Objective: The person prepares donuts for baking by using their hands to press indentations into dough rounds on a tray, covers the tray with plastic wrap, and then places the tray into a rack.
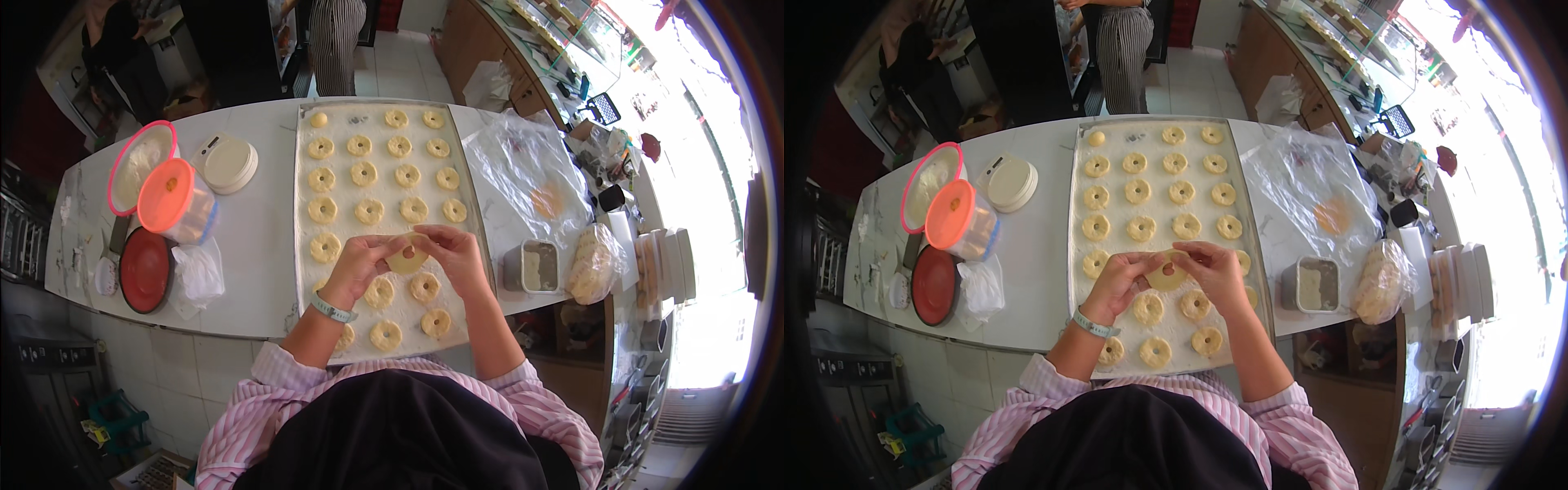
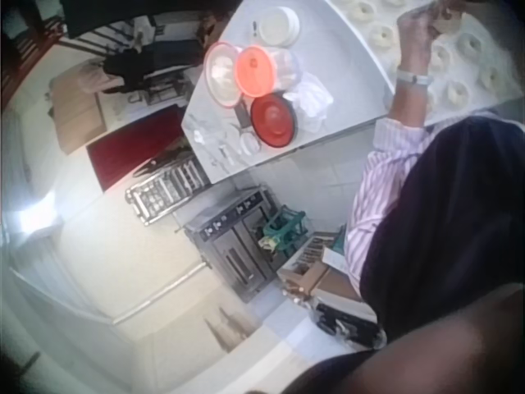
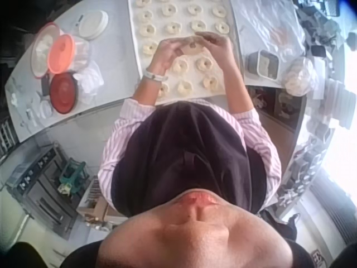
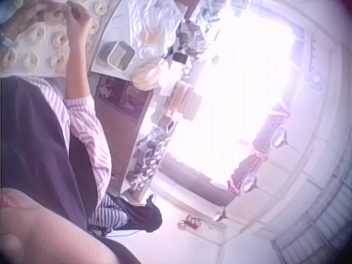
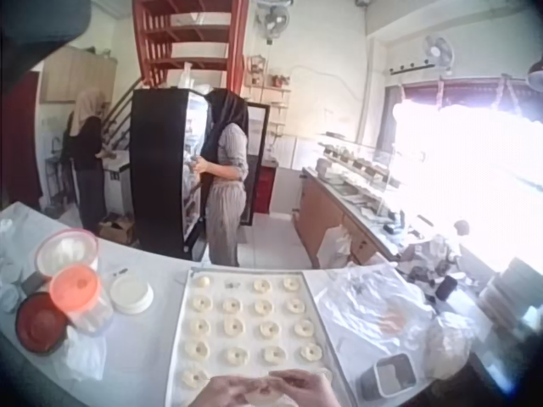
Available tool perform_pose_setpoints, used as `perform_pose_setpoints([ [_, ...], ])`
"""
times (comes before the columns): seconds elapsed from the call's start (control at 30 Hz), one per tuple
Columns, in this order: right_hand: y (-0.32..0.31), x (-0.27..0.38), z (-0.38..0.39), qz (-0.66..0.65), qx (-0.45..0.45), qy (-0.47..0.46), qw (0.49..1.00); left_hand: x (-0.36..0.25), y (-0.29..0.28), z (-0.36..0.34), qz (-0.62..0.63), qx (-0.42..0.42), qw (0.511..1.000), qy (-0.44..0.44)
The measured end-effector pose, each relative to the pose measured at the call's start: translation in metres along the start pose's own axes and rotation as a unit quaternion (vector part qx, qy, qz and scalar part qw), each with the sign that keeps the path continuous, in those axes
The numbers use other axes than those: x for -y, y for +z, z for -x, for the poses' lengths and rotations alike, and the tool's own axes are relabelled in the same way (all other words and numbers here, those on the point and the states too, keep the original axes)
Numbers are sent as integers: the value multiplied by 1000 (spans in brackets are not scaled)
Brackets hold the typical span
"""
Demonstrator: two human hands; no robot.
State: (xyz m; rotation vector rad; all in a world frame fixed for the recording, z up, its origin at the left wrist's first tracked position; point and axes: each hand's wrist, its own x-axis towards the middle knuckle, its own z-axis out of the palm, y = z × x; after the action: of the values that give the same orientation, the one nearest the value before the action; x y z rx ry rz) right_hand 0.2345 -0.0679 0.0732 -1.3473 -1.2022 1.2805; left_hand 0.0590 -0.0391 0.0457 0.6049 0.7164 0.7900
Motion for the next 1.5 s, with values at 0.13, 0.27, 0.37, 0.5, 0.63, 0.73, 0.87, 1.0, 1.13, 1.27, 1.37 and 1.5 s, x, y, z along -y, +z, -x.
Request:
perform_pose_setpoints([
  [0.13, 1, 3, 6, -9, 13, 3, 1000, 1, 0, -1, 15, -33, 999, 8],
  [0.27, -1, 3, 1, 9, -18, 21, 1000, 1, -1, -2, 16, -20, 1000, -3],
  [0.37, 2, 1, 3, -22, 18, 9, 1000, 2, 1, -3, 9, -40, 999, 2],
  [0.5, -3, -1, -1, 20, -1, 21, 1000, -1, -2, -2, 11, -43, 999, -9],
  [0.63, -4, -5, -3, 34, 15, 27, 999, 0, 0, -5, -37, -51, 998, -19],
  [0.73, 1, -6, -9, -122, 33, 85, 988, -1, -2, -4, -49, -58, 997, -28],
  [0.87, 1, -27, -28, -189, 140, 173, 956, -2, -7, -8, -74, -102, 988, 92],
  [1.0, -7, -49, -71, -287, 124, 236, 920, -16, -25, 2, -120, -210, 944, 225],
  [1.13, -4, -39, -161, -329, 133, 209, 911, -18, -59, 24, -46, -282, 929, 236],
  [1.27, 25, -21, -276, -246, 56, 122, 960, -6, -83, 50, -53, -345, 906, 239],
  [1.37, 19, -56, -346, -151, 16, 78, 985, -7, -78, 63, -85, -369, 899, 219],
  [1.5, 51, -61, -380, 107, 6, 64, 992, 1, -95, 78, -92, -418, 878, 214],
])
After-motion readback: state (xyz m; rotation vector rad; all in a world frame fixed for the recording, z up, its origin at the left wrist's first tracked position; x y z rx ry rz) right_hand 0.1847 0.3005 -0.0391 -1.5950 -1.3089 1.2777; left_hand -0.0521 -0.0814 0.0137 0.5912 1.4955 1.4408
